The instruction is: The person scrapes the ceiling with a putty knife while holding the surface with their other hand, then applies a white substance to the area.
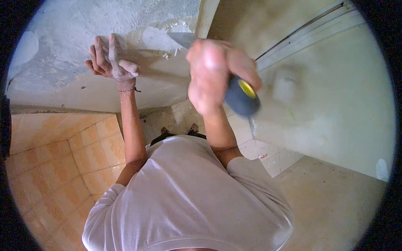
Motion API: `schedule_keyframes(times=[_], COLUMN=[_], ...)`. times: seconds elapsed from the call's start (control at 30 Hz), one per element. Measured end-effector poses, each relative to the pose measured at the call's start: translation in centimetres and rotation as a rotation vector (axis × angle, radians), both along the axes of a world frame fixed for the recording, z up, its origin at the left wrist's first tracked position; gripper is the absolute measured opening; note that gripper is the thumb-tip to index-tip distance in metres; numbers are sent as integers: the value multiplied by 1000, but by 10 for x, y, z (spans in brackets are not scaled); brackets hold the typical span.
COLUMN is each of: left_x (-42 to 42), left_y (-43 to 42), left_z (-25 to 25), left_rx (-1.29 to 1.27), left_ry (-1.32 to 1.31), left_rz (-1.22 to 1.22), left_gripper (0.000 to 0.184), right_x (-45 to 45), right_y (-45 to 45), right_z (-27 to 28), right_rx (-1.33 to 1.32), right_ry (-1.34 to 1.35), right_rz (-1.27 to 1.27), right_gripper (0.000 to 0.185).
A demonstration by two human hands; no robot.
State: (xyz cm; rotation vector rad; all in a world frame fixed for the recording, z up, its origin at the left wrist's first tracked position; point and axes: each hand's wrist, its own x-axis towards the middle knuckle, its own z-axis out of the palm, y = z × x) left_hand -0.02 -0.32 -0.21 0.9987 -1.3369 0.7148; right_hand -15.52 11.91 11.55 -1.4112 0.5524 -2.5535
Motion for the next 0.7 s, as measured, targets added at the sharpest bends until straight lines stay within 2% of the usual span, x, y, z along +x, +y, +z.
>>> schedule_keyframes(times=[0.07, 0.1, 0.13, 0.23, 0.33, 0.4, 0.47, 0.5, 0.6, 0.63, 0.7], left_x=[-1, -2, -2, -4, -2, -2, 0, 0, 0, 0, 1], left_y=[-2, -2, -2, 0, -3, -1, -1, 0, 1, 2, 0], left_z=[2, 2, 3, 4, 2, 1, 2, 2, 3, 4, 3], left_rx=[-13, -20, -31, -8, -30, -13, 9, 4, 15, 31, 20], left_ry=[4, 16, 29, 41, 9, 12, 8, 1, -10, -14, -12], left_rz=[-1, -9, -19, -17, 3, 7, 7, 8, 4, 6, 1], left_gripper=[88, 89, 89, 91, 92, 93, 93, 93, 93, 93, 93], right_x=[-18, -14, -12, -14, -14, -6, 0, -1, -8, -16, 1], right_y=[10, 6, -5, -44, -29, -14, -2, -4, -23, -45, -32], right_z=[13, 17, 7, -42, -37, -13, 11, 7, -32, -62, -47], right_rx=[-202, -310, -311, -210, -73, -55, -229, -230, -127, -155, -88], right_ry=[328, 227, 225, 154, 188, 289, 132, 129, 372, 279, 269], right_rz=[145, 211, 208, -14, -92, -87, 204, 202, -118, -199, -248], right_gripper=[19, 24, 24, 25, 26, 22, 23, 23, 20, 21, 24])
